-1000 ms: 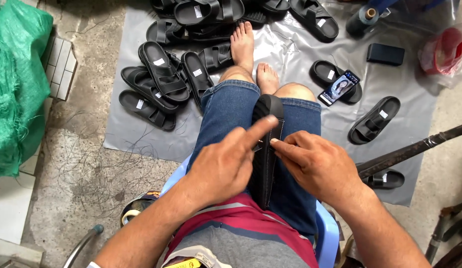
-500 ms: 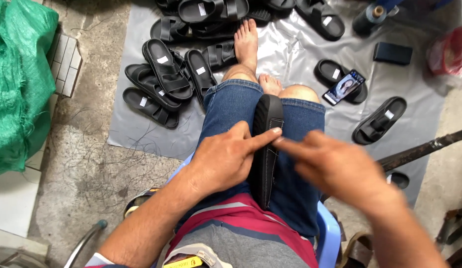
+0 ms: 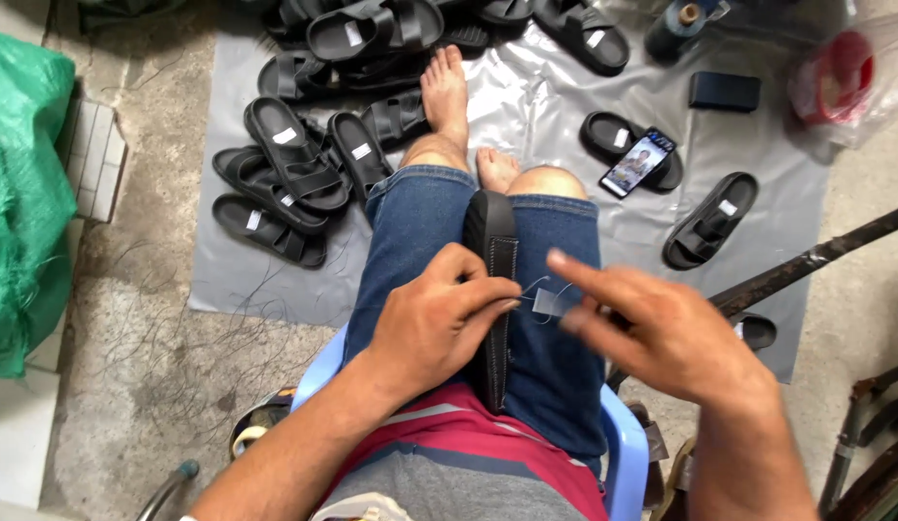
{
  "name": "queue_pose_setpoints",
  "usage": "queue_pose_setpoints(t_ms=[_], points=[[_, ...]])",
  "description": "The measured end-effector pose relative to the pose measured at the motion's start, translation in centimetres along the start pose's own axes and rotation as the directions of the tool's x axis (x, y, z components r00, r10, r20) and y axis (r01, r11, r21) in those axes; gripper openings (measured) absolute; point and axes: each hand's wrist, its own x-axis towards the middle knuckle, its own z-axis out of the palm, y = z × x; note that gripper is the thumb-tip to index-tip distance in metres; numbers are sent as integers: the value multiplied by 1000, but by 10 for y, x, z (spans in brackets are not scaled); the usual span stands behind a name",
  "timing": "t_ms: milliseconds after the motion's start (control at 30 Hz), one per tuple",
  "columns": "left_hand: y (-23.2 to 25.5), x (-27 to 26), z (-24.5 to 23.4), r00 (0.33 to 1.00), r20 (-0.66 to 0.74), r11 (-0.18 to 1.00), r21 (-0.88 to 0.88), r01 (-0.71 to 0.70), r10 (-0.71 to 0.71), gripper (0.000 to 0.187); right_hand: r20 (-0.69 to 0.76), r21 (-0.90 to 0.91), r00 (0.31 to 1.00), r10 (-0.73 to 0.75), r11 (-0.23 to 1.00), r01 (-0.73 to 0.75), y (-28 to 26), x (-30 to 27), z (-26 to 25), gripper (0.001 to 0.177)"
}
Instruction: Hand-stitching the sole of a sandal using a needle and thread.
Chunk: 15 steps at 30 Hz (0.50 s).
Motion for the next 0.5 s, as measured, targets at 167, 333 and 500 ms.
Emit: queue_pose_setpoints(t_ms=[167,333,500], points=[[-3,-1,0,990,47,961,-241,138,-130,15,-194,283,981,-12,957,68,-14,13,38,35],[-6,-15,5,983,-39,924,-350,157,-182,8,-162,452,983,-91,879,156,-32,16,33,21],[-2,-30,12,987,-62,969,-209,129,-145,7,-365,51,931,-23,998,45,-35,10,38,14]])
